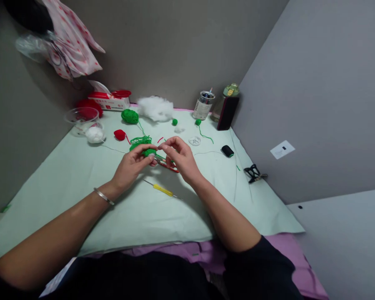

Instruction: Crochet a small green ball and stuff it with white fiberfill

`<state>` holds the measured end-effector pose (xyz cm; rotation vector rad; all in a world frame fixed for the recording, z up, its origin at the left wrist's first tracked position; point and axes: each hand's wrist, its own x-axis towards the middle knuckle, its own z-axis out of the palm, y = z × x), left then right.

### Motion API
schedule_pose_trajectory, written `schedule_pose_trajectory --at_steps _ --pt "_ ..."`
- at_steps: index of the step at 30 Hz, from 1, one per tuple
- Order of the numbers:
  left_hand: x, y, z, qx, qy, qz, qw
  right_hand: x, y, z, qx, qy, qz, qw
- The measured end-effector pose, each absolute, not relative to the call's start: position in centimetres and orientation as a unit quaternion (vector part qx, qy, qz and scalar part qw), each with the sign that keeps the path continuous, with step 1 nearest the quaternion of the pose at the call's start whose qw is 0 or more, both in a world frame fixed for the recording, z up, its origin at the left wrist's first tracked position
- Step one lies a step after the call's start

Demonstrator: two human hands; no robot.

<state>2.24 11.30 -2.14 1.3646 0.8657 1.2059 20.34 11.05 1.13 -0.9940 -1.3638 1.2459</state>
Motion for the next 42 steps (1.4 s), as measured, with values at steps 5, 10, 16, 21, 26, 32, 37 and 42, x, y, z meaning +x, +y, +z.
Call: schedule_pose_trajectory --at_steps 5,10,16,21,26,32,37,42 --pt "2.2 11.3 -2.8 0.602 0.375 0.518 0.479 20.5 11.3 0.4 -0.453 -0.683 0.447 0.359" --pt "2.1 11.9 -3.4 0.618 0.398 0.504 0.454 19.8 10.7 0.2 -0.481 -0.725 0.37 0.325" --pt "2.0 12.6 -4.1 0.613 0.409 0.518 0.433 18.2 9.4 0.0 -0.479 -0.749 0.315 0.332" --pt "2.0 11.8 -3.6 0.606 0.392 0.554 0.414 18.3 9.3 -0.1 -0.468 -0.759 0.3 0.34" --pt "1.9 11.4 -2.7 0.605 0.396 0.56 0.405 19.2 10.2 0.5 -0.447 -0.681 0.437 0.38" --pt "1.4 11.6 -1.8 0.591 0.399 0.503 0.488 19.6 11.0 0.5 -0.395 -0.541 0.617 0.414" --pt "1.3 11.8 -1.5 0.557 0.377 0.486 0.558 20.0 11.7 0.2 -0.38 -0.48 0.671 0.419" --pt "1.3 12.0 -1.4 0.551 0.348 0.473 0.593 20.4 12.3 -0.1 -0.368 -0.432 0.708 0.42"
